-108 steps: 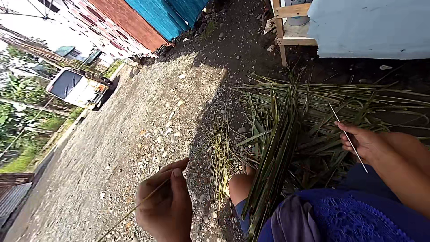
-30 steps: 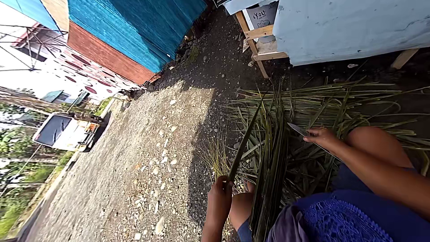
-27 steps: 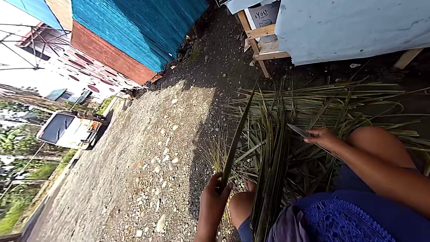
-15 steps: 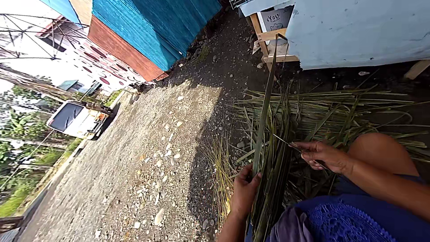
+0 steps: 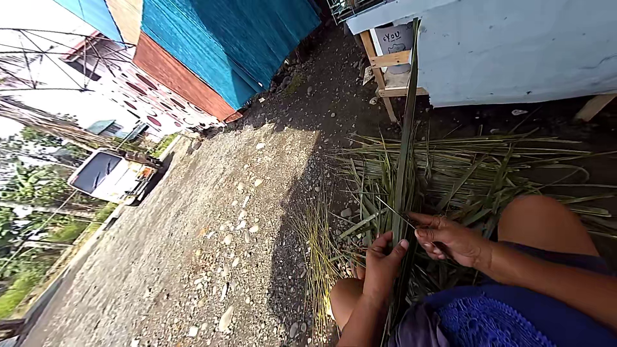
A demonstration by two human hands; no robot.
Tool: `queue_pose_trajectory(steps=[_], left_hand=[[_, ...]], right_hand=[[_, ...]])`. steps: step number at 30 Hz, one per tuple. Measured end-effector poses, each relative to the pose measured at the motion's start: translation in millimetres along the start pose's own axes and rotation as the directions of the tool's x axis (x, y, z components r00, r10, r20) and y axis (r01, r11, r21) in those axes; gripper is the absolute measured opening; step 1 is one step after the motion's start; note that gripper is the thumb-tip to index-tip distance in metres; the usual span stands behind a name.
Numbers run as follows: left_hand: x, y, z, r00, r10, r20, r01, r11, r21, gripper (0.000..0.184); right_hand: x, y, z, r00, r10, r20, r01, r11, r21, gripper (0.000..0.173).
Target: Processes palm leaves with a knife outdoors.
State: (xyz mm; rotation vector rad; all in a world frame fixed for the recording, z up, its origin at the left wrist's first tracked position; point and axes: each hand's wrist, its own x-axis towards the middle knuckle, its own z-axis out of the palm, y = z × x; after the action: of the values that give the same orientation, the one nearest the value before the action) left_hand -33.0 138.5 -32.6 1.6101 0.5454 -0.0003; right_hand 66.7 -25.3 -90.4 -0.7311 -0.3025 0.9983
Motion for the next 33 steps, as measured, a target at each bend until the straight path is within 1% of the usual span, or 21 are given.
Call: queue_pose_trajectory(steps=[2,6,11,13,18,20,25,28,31,33], left_hand=[[0.3,-1.0,2.6,1.0,-0.013,0.007,0.013,0.999,-0.048,0.028],[1.6,-2.4,2.4,0.996,-0.024,0.087,0.033,0.994,-0.101,0.025],[2.7,-2.5,0.0,0.993,-0.043,0.113,0.056,0.991,-0.123,0.027],[2.9,-3.0,0.2,0.992,-0.042,0.118,0.057,0.99,-0.132,0.028],[3.1,-1.5,6.9,0.995,-0.024,0.092,0.038,0.988,-0.153,0.025],[3.6,-1.1,9.8,0.997,-0.021,0.077,0.034,0.986,-0.164,0.022],[5.9,-2.1,9.4,0.996,-0.012,0.093,0.028,0.985,-0.171,0.026],[6.1,-2.4,7.7,0.995,-0.026,0.099,0.043,0.984,-0.175,0.033],[6.8,-0.2,6.6,0.996,-0.062,0.068,0.073,0.983,-0.168,0.038],[8.1,-0.8,6.0,0.999,-0.043,0.028,0.045,0.994,-0.103,0.038]], right_hand=[[-0.8,0.9,-0.2,1.0,-0.004,0.006,0.004,0.999,0.044,0.057],[0.0,4.0,-3.0,0.999,-0.02,0.038,0.016,0.995,0.099,0.056],[-0.1,4.9,-5.4,0.996,-0.043,0.074,0.035,0.994,0.106,0.053],[-0.3,5.1,-6.5,0.995,-0.051,0.091,0.04,0.993,0.111,0.054],[-1.5,4.5,-4.0,0.989,-0.06,0.136,0.044,0.992,0.117,0.068],[-1.7,4.7,-1.8,0.99,-0.056,0.128,0.04,0.991,0.126,0.071],[0.0,6.8,-4.4,0.993,-0.055,0.104,0.04,0.989,0.146,0.062],[0.8,7.8,-5.6,0.992,-0.051,0.111,0.032,0.985,0.167,0.059],[1.6,9.0,-7.3,0.991,-0.052,0.122,0.03,0.983,0.179,0.059],[1.8,9.2,-7.9,0.991,-0.052,0.125,0.03,0.985,0.172,0.058]])
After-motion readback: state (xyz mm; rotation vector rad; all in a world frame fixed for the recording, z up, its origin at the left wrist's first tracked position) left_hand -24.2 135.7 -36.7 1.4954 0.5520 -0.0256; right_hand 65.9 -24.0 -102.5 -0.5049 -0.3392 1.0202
